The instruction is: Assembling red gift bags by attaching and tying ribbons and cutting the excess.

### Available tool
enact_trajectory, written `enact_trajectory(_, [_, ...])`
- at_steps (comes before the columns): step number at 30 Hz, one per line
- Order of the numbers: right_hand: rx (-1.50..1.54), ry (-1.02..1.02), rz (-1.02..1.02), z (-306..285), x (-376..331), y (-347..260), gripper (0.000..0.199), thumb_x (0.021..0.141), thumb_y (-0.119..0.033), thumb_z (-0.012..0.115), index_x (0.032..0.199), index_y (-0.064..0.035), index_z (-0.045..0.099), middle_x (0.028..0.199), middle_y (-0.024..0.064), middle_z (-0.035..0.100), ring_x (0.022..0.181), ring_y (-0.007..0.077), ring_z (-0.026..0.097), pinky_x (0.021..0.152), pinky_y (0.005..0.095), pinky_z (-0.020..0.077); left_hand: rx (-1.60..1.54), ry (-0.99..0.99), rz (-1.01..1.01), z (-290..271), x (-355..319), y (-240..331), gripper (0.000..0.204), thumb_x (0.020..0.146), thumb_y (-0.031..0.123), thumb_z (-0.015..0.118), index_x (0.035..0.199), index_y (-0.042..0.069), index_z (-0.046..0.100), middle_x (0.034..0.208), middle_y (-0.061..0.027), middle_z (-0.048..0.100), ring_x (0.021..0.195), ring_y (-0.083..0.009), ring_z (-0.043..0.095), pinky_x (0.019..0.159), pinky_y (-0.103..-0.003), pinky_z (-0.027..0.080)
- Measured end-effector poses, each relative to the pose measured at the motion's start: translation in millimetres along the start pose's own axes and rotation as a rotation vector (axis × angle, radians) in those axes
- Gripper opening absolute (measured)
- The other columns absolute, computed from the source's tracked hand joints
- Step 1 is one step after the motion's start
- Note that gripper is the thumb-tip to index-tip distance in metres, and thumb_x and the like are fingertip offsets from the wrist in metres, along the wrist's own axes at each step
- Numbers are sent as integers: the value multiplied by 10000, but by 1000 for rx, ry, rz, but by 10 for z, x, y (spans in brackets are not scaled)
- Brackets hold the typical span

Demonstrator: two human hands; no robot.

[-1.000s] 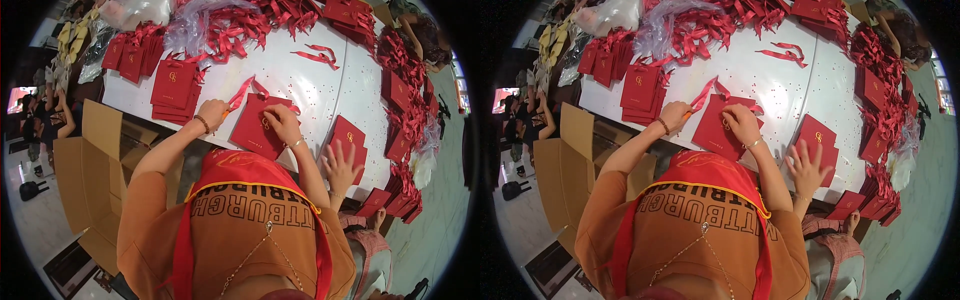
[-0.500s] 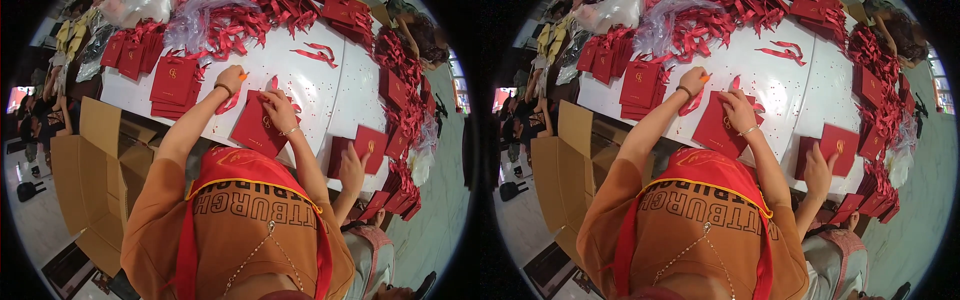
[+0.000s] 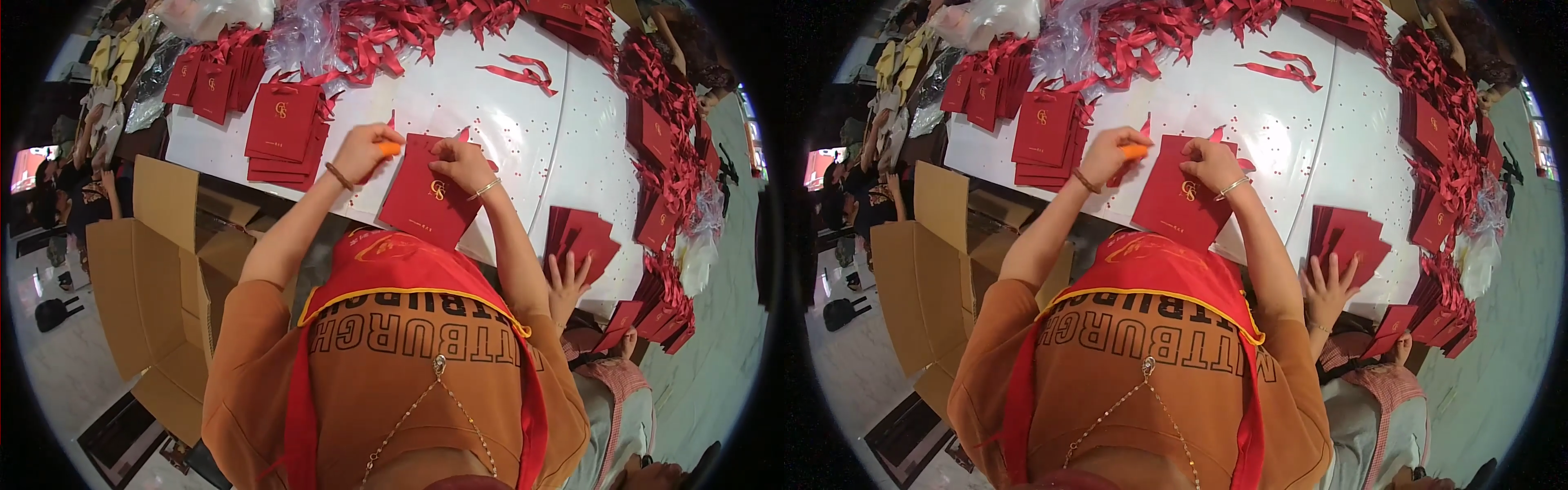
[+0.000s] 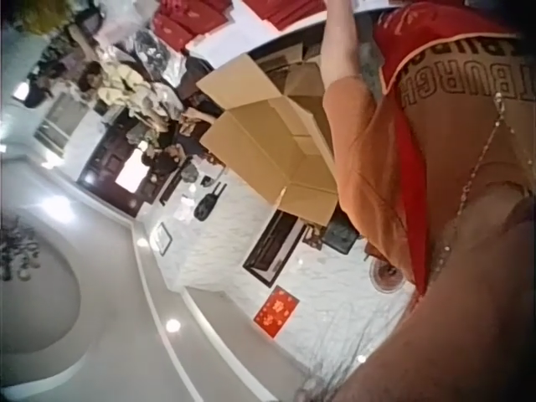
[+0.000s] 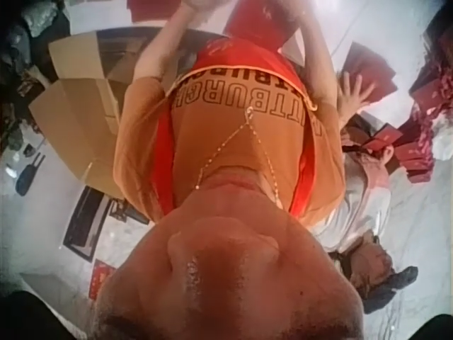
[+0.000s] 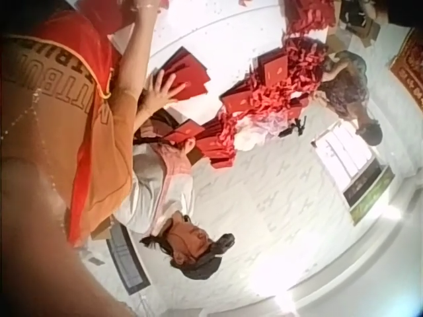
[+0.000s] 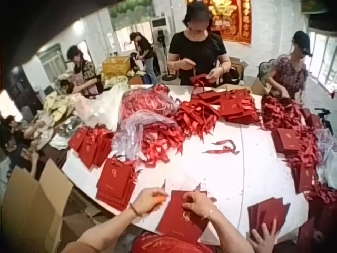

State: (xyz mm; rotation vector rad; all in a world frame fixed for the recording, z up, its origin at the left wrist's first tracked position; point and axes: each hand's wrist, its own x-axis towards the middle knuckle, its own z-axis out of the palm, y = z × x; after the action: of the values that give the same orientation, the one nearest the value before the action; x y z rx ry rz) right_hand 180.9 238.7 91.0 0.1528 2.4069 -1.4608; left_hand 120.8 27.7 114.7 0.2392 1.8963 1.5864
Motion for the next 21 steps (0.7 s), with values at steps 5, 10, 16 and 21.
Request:
enact_trajectory(5, [-76, 15, 28, 72, -58, -29, 299, 675, -148, 719, 911, -1, 612, 850, 117, 582, 791, 227, 591, 685, 327, 471, 210, 40, 162, 268, -26, -233, 130, 784, 28, 574, 898, -9, 624, 752, -54, 625, 677, -96, 571, 619, -215, 454])
enact_trajectory(10, [-133, 16, -29, 73, -81, -45, 337, 658, -176, 730, 929, -19, 604, 837, 119, 580, 781, 246, 587, 667, 346, 464, 309, 37, 150, 363, -109, -211, 143, 754, 52, 583, 880, 16, 639, 789, -103, 652, 715, -167, 620, 646, -266, 480])
enact_trajectory(16, [-154, -58, -50, 49, -67, -44, 329, 680, -186, 698, 948, -29, 593, 823, 151, 619, 785, 268, 602, 685, 361, 466, 484, 128, 332, 485, -175, -232, 133, 761, 65, 549, 868, 20, 613, 798, -163, 629, 738, -283, 616, 637, -342, 476])
enact_trajectory(21, [11, -48, -122, 90, -83, 73, 348, 686, -172, 684, 990, -26, 598, 844, 162, 623, 800, 264, 606, 706, 349, 468, 496, 187, 339, 528, -237, -167, 120, 759, 55, 530, 853, 18, 595, 802, -166, 622, 754, -314, 604, 661, -368, 473])
